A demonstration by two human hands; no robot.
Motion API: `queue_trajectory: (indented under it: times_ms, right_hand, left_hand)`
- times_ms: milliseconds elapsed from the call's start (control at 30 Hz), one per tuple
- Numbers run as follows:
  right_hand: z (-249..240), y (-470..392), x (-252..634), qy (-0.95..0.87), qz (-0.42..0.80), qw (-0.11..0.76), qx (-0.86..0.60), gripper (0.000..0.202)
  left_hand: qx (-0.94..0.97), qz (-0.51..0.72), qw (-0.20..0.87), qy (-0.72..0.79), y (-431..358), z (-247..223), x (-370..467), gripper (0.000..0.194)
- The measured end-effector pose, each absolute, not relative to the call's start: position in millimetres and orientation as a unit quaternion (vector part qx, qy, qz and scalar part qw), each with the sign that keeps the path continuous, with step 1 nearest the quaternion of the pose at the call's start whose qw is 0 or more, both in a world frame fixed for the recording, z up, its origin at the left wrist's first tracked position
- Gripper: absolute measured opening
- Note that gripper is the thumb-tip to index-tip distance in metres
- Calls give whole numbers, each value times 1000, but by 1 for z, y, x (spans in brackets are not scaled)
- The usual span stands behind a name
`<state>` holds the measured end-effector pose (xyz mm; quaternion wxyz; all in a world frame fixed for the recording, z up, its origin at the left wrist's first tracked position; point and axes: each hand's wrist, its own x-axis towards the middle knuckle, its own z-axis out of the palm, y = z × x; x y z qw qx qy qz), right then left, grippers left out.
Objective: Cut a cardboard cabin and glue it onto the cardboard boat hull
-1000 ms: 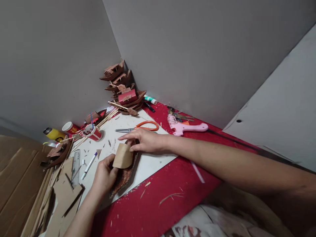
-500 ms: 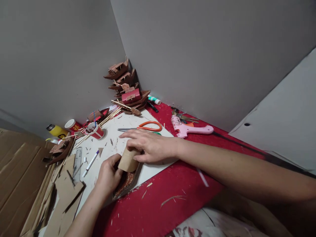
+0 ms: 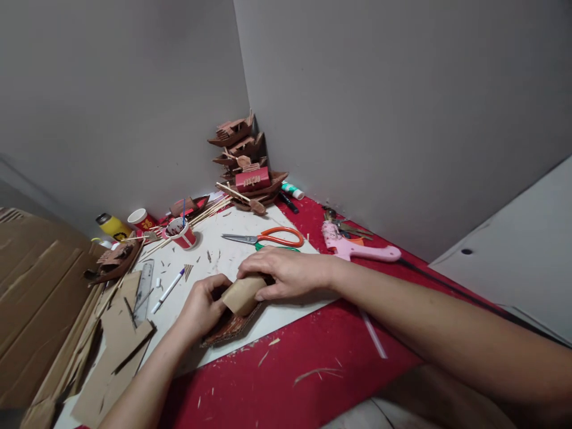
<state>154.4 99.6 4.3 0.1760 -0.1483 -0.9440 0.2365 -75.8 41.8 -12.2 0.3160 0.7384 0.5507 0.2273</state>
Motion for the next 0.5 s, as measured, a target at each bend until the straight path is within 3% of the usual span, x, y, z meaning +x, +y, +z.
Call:
queue_trajectory:
  times_ms: [267, 500]
  right_hand:
    - [2, 102, 156, -942, 244, 161, -164, 30]
    - [-1, 103, 156, -939, 253, 163, -165, 31]
  left_hand:
    - [709, 248, 377, 542, 43, -14, -80, 17]
    - [661, 237, 471, 534, 41, -2, -97, 34]
